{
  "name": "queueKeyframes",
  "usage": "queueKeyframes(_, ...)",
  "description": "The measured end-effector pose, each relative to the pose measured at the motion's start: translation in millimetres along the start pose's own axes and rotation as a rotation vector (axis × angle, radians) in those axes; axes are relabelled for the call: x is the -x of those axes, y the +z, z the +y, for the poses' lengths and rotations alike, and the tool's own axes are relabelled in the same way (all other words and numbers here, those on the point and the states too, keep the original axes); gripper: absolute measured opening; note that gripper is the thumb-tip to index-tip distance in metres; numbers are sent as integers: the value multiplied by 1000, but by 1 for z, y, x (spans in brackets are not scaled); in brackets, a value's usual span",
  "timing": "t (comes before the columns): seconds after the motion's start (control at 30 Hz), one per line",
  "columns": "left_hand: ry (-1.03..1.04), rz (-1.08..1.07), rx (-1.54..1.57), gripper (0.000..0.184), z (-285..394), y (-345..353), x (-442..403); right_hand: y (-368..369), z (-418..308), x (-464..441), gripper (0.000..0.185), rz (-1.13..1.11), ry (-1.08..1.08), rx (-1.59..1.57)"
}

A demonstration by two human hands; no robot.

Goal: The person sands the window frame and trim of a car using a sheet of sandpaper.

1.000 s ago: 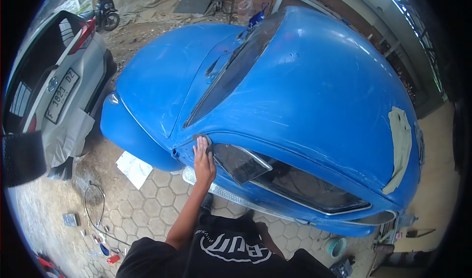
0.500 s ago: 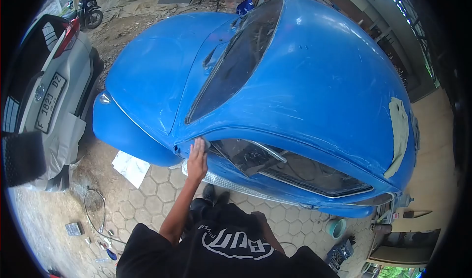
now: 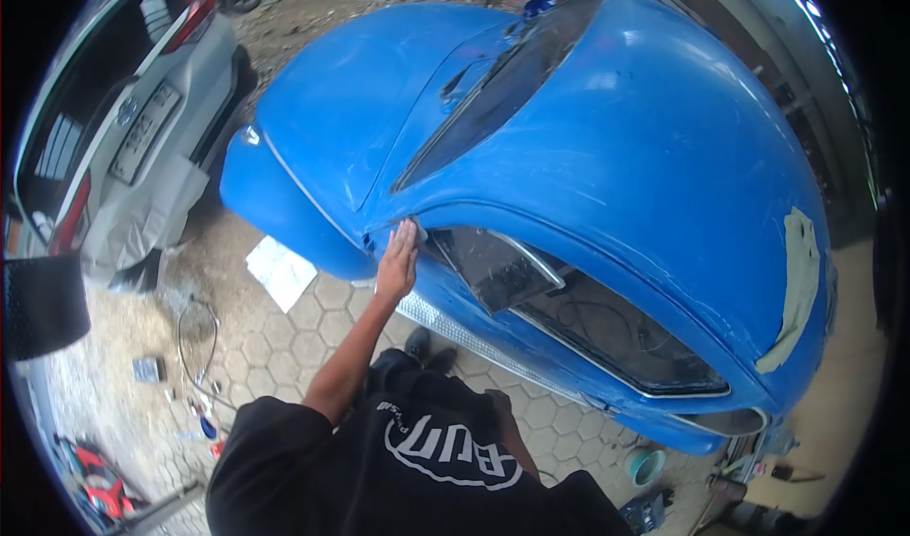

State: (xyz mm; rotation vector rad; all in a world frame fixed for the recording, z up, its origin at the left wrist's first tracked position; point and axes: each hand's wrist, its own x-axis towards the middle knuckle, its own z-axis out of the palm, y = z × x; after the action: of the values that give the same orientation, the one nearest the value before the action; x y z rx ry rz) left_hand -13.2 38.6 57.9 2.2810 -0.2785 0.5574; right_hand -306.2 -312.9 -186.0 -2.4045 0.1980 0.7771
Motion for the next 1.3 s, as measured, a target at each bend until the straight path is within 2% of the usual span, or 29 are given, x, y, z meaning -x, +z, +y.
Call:
queueKeyframes(0.1, -53, 44, 66, 53, 20, -3, 3, 10, 13, -6, 33, -50, -47, 11)
queueKeyframes(0.17, 54, -20, 18, 54, 38, -8, -4, 10, 7, -8, 32, -74, -51, 3)
queueKeyframes(0.23, 107, 3, 34, 55, 48, -7, -15, 5, 2, -7, 32, -89, -40, -13)
queueKeyframes(0.37, 16, -69, -52, 55, -8, -1, 8, 2, -11, -13, 32, -72, 12, -122)
queueKeyframes(0.47, -102, -183, -51, 52, -50, -14, 29, -7, -27, -18, 33, 3, 155, -361)
queueKeyframes(0.57, 2, -124, -69, 56, -43, -13, 23, -15, -57, -12, 35, 96, 475, -762)
queueKeyframes(0.63, 154, -180, -2, 57, -27, -16, 13, 12, -43, -20, 39, 119, 522, -874)
queueKeyframes(0.7, 179, -198, 18, 57, -39, -15, 10, 28, -52, -17, 39, 83, 463, -858)
queueKeyframes(0.77, 200, -261, -7, 56, -71, -17, 12, 28, -86, -21, 38, -19, 351, -530)
queueKeyframes(0.87, 107, -353, 8, 54, -113, -27, 27, 79, -78, -43, 35, 113, 55, -323)
queueKeyframes(0.93, 26, -434, 16, 52, -142, -34, 36, 64, -125, -46, 32, 44, 96, -221)
queueKeyframes(1.0, -21, -475, 80, 52, -162, -32, 47, 41, -202, -43, 31, 119, 408, -615)
queueKeyframes(1.07, -36, -487, 134, 51, -166, -32, 43, 8, -273, -44, 40, 81, 420, -779)
queueKeyframes(1.17, -172, -544, 335, 51, -138, -51, 35, -3, -330, -72, 48, 83, 356, -929)
queueKeyframes(1.2, -314, -531, 425, 45, -129, -54, 37, -21, -368, -69, 52, 71, 361, -1036)
queueKeyframes(1.3, -506, -751, 476, 42, -124, -55, 40, -38, -423, -81, 57, 173, 327, -1440)
